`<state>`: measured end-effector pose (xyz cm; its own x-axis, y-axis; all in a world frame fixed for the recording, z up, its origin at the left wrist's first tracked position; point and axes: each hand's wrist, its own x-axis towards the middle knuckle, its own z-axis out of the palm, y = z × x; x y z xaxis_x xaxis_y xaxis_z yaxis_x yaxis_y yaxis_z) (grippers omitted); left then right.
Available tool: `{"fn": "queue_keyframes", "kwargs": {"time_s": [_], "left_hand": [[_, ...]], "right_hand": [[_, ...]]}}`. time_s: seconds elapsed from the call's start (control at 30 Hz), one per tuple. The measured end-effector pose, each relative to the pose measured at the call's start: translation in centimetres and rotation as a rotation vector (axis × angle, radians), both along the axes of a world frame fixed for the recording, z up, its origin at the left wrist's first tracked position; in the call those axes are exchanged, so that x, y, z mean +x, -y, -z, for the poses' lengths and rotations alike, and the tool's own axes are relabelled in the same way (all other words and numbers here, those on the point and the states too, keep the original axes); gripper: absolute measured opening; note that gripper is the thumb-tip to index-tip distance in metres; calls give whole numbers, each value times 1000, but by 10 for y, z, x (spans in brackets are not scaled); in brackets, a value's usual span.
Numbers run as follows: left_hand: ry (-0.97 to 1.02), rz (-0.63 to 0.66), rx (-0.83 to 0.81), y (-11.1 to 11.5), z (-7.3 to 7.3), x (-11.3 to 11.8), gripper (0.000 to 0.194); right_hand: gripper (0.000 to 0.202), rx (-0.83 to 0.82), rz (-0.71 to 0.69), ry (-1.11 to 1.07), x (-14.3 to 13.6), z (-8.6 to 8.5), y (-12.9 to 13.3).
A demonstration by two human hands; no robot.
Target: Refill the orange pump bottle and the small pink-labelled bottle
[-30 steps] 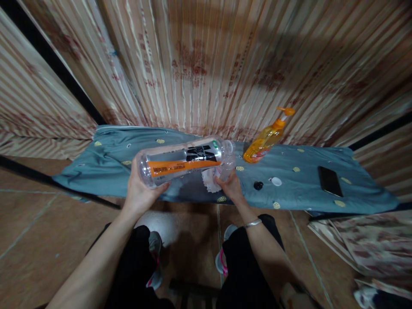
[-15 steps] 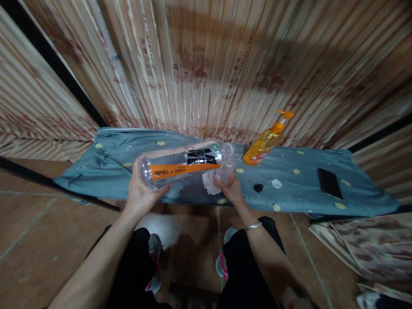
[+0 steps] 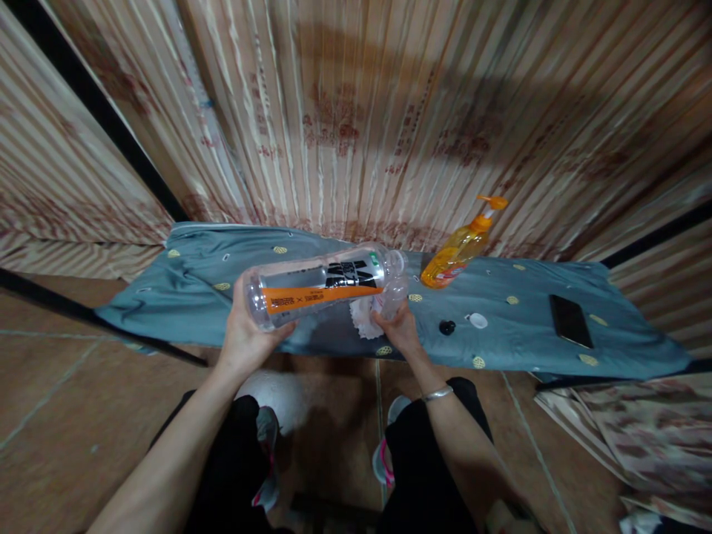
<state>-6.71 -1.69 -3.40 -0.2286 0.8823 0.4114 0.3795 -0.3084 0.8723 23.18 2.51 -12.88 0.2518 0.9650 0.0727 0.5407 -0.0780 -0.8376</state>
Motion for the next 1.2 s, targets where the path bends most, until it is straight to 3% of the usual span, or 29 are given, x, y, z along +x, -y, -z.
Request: {"fn": "queue_keyframes", "kwargs": {"time_s": [0.3, 0.63, 0.93, 1.2], "left_hand": [[-9, 1, -10, 1, 0, 0, 92], [-20, 13, -7, 0, -1, -1, 91], [-4, 16, 24, 1, -4, 0, 83], [-10, 10, 3, 1, -7, 2, 91]], "right_hand": [[61, -5, 5, 28, -4, -8, 3], [64, -10, 7, 62, 0, 2, -1], [62, 33, 25, 39, -4, -2, 0], [61, -3, 18, 53, -7, -11, 3]]}}
